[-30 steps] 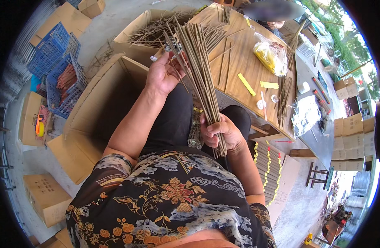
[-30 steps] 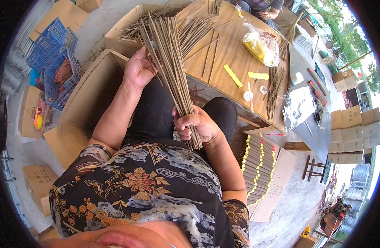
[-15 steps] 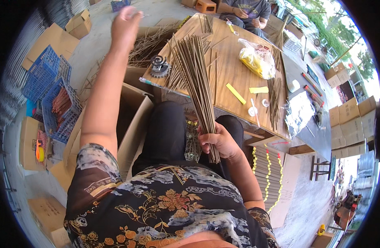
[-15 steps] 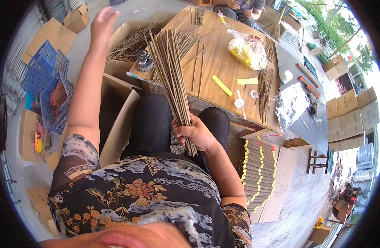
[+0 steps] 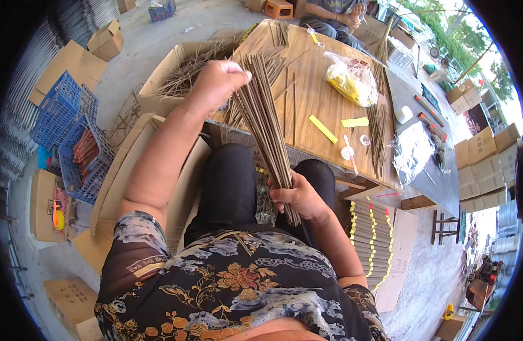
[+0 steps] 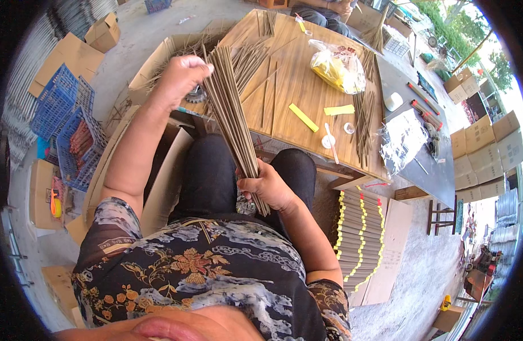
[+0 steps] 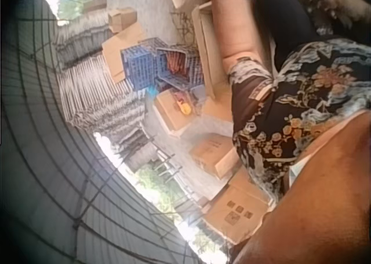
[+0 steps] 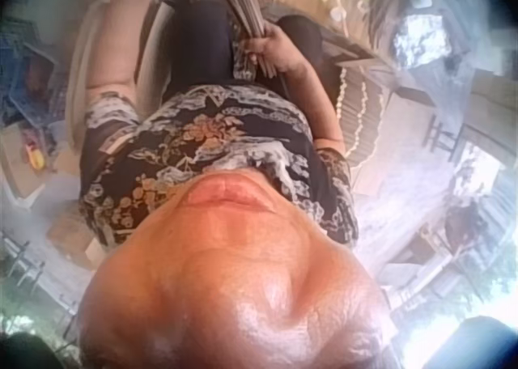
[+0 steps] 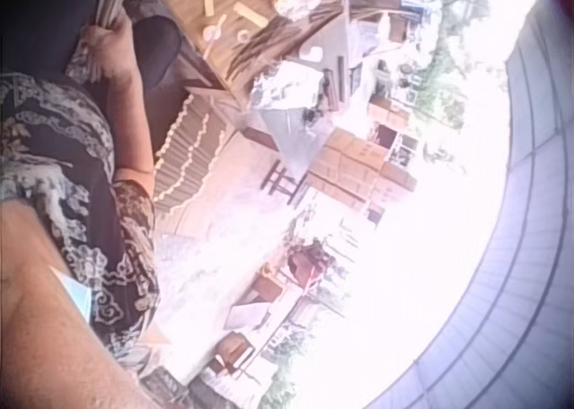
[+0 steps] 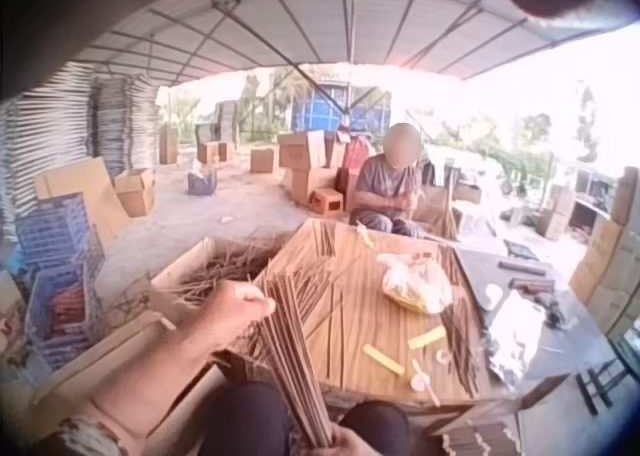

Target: The person sits at a table and bundles thin wooden sticks together. They wrap yellow tape around the ends of the bundles, apply glue with a small stick, and place the finished bundles into a cardboard box. The person repeatedly gathers sticks, aligns them, and secures them with tape.

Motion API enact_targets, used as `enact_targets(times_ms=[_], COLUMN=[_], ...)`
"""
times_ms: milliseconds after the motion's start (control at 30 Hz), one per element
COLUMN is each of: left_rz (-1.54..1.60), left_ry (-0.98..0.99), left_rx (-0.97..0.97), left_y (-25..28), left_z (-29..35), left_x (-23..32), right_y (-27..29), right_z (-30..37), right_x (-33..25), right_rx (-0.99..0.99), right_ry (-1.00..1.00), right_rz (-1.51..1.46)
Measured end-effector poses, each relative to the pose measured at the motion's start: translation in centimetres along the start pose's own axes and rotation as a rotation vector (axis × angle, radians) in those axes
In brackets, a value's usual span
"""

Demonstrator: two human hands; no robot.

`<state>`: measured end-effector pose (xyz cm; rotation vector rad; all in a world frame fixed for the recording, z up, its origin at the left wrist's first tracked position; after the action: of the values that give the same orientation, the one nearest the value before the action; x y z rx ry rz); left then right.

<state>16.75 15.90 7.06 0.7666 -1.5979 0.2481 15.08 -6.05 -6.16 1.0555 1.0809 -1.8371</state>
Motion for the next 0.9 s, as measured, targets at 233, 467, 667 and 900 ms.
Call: enact_targets(times_ms=[233,467,667,900], left_rz=[0.239,0.447,0.350,0.707], left_ry=[-0.167,-0.442,-0.018,0.228], left_rx=[0.315,0.795,0.508,0.075], left_y=[9.4,25.5,16.7,-0.7], left_z=[-2.9,-6.2,-6.6,2.7], left_x=[5.0,3.9,-5.1,-5.1], right_y=[0.6,0.5,-0.2,-0.7], right_z=[0.4,0.1,-0.3,-0.7], right_x=[0.4,0.6,-1.1,-1.6], right_rx=[-0.030,-0.127,-0.167,-0.098], right_ry=[-0.056,-0.074,0.005,0.021], right_rz=[-0.163,-0.359,-0.416,-0.368])
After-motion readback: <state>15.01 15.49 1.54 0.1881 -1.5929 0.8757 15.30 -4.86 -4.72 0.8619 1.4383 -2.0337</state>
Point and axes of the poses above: each hand's wrist, its own z-axis away from the middle knuckle, its own y-axis out of the back of the hand, x = y × z, the point moved 10 cm from there along -z, towards the middle knuckle, and after that the axes turned 1 degree about x, right-handed, at the moved point
